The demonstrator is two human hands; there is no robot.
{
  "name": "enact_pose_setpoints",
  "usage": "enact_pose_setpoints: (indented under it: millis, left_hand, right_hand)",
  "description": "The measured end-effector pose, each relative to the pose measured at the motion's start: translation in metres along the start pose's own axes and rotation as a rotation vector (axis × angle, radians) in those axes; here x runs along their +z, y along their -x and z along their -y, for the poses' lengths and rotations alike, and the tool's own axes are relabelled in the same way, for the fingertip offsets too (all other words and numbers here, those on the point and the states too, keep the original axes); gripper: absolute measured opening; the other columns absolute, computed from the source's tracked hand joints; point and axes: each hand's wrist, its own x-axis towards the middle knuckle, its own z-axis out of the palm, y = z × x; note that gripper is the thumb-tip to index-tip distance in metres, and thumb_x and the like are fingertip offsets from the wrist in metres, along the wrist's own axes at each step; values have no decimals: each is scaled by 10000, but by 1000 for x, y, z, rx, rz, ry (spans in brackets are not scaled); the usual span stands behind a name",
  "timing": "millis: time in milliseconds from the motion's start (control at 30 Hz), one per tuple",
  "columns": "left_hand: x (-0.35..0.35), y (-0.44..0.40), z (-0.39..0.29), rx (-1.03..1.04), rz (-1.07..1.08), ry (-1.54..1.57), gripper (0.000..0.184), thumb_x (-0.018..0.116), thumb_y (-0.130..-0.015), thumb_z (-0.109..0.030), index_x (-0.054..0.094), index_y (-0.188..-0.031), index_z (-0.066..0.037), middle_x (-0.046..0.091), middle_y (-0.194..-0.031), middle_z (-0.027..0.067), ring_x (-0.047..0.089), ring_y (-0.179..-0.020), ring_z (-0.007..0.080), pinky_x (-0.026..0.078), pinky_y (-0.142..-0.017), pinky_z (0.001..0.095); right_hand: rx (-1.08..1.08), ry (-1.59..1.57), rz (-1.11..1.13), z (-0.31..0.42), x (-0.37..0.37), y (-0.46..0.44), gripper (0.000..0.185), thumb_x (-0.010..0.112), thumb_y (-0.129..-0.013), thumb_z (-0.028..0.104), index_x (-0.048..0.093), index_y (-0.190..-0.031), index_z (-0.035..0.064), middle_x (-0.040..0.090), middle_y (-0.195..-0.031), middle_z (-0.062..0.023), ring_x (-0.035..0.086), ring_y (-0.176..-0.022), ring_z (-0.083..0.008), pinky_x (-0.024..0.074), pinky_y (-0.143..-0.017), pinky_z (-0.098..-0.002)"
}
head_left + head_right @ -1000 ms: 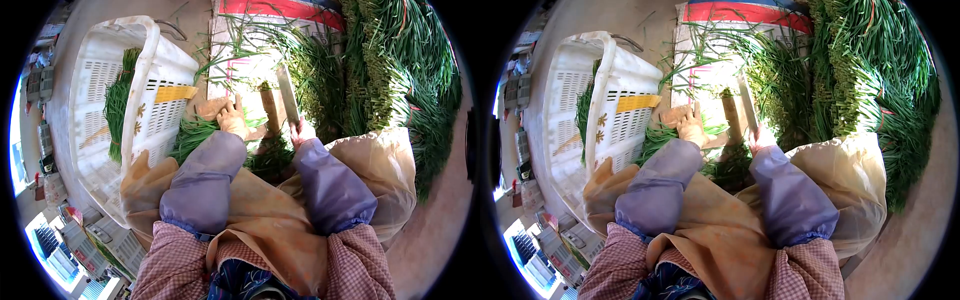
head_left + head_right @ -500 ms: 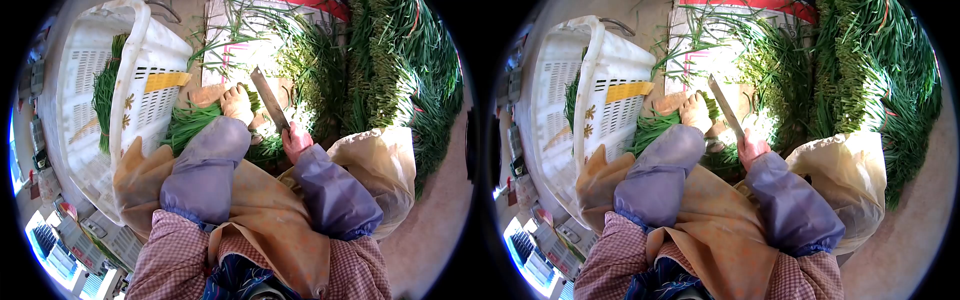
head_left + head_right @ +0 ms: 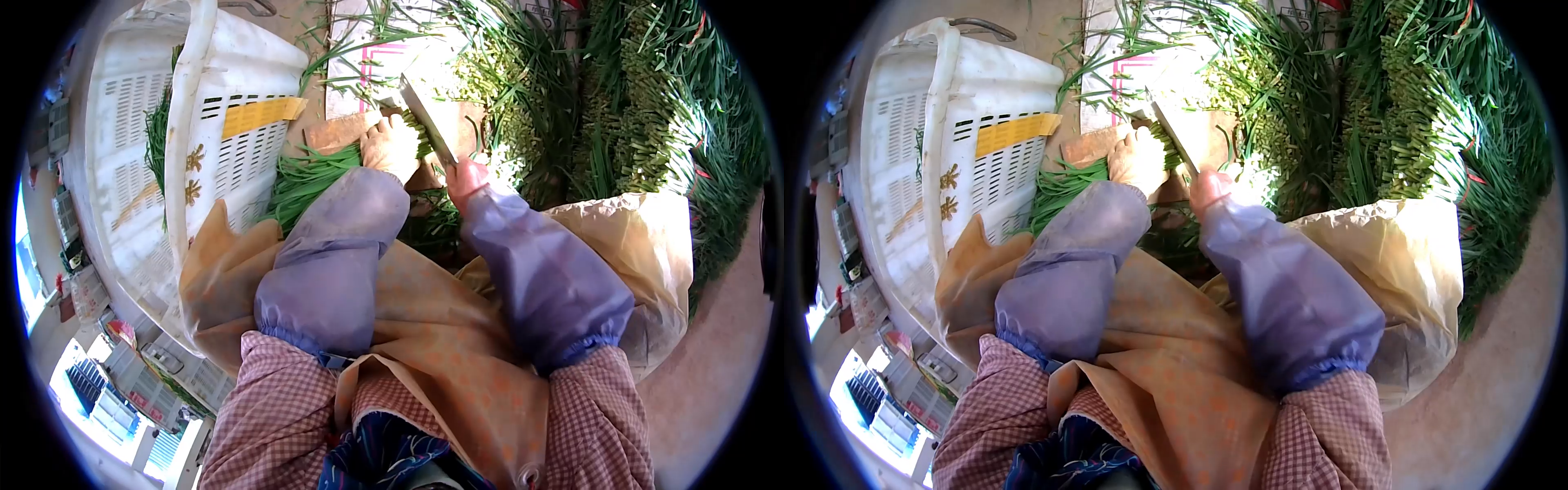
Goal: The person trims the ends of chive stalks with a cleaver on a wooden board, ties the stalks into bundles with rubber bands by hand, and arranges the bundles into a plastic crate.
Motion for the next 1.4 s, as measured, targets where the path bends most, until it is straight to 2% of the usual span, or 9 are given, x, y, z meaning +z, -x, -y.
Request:
enact_pose_setpoints:
  millis: [433, 633, 867, 900, 1000, 1133, 1233, 1300, 1400]
  left_hand:
    - [4, -6, 10, 92, 80, -54, 371, 736, -707, -274, 670, -1009, -68, 539, -1156, 137, 504, -1143, 346, 459, -951, 465]
    - [-48, 5, 16, 117, 241, 16, 1304, 883, -583, -419, 74, -1565, -132, 383, -1490, 189, 394, -1360, 368, 278, -1141, 518]
    - [-56, 15, 51, -143, 433, 5, 1309, 886, -556, -438, 116, -1559, -100, 519, -1414, 168, 439, -1361, 309, 167, -1185, 546]
    - [-59, 20, 47, -97, 287, 0, 1281, 897, -552, -449, 179, -1541, -65, 588, -1321, 187, 527, -1270, 323, 294, -1148, 489]
    - [-94, 8, 28, -157, 326, 161, 1240, 903, -543, -457, 259, -1508, -20, 620, -1258, 203, 601, -1158, 341, 439, -1043, 406]
    - [-169, 17, -7, -19, 65, 428, 1114, 895, -563, -432, 360, -1440, -1, 627, -1241, 183, 613, -1127, 324, 490, -969, 373]
    - [-180, 22, -25, 298, -21, 1332, 879, 824, -663, -351, 420, -1376, -33, 640, -1246, 91, 548, -1238, 232, 402, -1083, 349]
    - [-253, 67, -46, 304, 329, 2242, 744, 789, -715, -225, 453, -1356, -51, 619, -1282, 79, 529, -1252, 215, 418, -1076, 349]
    - [-306, 125, -40, 476, -223, 1519, 762, 799, -709, -128, 420, -1364, -40, 621, -1278, 69, 577, -1183, 208, 439, -1063, 342]
  right_hand:
    - [-18, -95, -79, -16, 32, -12, 204, 595, -883, 231, 610, -878, 28, 624, -727, -260, 625, -730, -460, 487, -662, -538]
    - [122, -95, -7, 14, 22, -37, 266, 564, -910, 282, 632, -949, 28, 665, -814, -245, 650, -784, -437, 510, -710, -530]
    - [318, -66, -360, -87, 15, -34, 359, 588, -868, 227, 520, -1149, 15, 656, -847, -241, 650, -753, -426, 520, -714, -506]
    - [446, 38, -325, -99, 8, -34, 478, 608, -835, 184, 473, -1254, -2, 658, -845, -222, 642, -753, -443, 522, -738, -500]
    - [-60, 8, -514, -105, -35, -13, 712, 731, -781, 260, 425, -1366, -7, 583, -1193, -238, 591, -1076, -395, 485, -937, -468]
    - [-166, -450, -149, 3, -83, -18, 930, 822, -748, 361, 339, -1452, -7, 516, -1363, -235, 501, -1261, -383, 393, -1066, -446]
    - [-457, -874, -48, 85, -128, 3, 989, 840, -740, 386, 303, -1469, -11, 496, -1399, -179, 456, -1304, -291, 347, -1097, -406]
    - [-622, -952, -56, 117, -152, 21, 1061, 861, -702, 332, 237, -1488, -13, 491, -1374, -174, 453, -1292, -277, 362, -1085, -397]
    - [-627, -836, -69, 145, -172, 71, 1163, 802, -623, 103, 82, -1529, -2, 411, -1410, -170, 451, -1283, -275, 378, -1089, -389]
